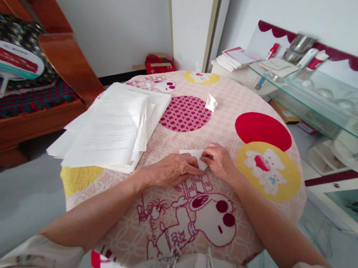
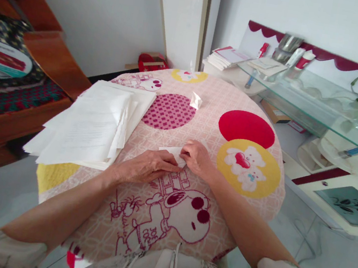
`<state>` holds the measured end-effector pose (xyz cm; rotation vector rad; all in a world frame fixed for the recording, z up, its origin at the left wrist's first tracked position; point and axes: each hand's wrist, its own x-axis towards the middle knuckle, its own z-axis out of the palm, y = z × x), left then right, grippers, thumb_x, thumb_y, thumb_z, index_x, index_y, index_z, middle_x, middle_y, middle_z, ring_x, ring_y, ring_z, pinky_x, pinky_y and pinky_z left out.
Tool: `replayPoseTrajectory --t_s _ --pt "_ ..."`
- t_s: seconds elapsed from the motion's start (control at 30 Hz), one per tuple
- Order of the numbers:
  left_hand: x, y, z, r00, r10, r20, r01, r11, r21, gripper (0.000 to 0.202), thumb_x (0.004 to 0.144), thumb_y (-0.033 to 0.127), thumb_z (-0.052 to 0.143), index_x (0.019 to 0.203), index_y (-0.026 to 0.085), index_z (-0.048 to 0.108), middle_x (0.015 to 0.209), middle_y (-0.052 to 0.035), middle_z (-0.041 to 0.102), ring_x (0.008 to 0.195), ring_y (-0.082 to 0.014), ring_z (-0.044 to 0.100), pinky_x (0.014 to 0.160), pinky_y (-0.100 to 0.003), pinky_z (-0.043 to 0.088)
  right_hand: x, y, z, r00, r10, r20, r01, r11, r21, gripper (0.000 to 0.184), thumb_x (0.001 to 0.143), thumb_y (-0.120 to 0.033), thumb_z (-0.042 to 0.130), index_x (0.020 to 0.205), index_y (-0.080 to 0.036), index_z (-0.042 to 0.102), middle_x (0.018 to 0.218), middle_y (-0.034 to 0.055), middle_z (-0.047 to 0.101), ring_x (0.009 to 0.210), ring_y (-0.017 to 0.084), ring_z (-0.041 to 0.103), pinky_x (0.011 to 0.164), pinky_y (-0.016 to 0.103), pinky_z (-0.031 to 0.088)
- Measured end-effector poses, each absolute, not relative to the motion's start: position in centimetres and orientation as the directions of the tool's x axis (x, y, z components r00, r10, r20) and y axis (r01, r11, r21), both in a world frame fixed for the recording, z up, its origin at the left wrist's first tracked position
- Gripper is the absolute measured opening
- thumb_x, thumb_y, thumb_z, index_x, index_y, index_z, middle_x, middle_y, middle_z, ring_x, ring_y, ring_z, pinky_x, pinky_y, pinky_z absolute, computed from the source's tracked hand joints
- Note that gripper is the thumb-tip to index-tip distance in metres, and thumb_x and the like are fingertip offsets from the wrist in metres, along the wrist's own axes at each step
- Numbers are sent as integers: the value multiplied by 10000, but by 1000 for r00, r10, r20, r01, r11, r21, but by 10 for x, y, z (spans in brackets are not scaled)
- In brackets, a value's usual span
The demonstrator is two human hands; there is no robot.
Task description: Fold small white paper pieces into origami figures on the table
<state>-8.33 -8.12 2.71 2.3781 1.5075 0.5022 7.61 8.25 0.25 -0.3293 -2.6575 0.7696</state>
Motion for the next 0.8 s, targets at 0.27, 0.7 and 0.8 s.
replayPoseTrajectory --t_s 0.27,0.7,0.8 --pt "-82 -80 26 389 912 131 830 -408 380 364 991 101 509 1249 237 726 1162 -69 725 1008 -194 696 888 -317 556 75 82 0 -905 327 273 138 831 -539 224 856 -44 638 676 -176 619 765 19 592 771 162 563 716 294 424" --pt "-81 -82 25 386 920 69 860 -386 334 336 985 131 539 1233 255 729 1232 -90 675 1083 -227 661 889 -335 557 75 84 5 -912 317 261 133 830 -541 217 851 -53 625 675 -178 638 760 27 609 741 158 555 702 292 425" --pt "-80 -83 25 385 922 26 870 -372 324 374 955 90 555 1244 260 720 1286 -93 654 1132 -243 645 914 -344 554 74 84 7 -913 316 257 134 830 -541 230 844 -50 614 655 -180 619 743 26 599 718 155 541 687 292 416"
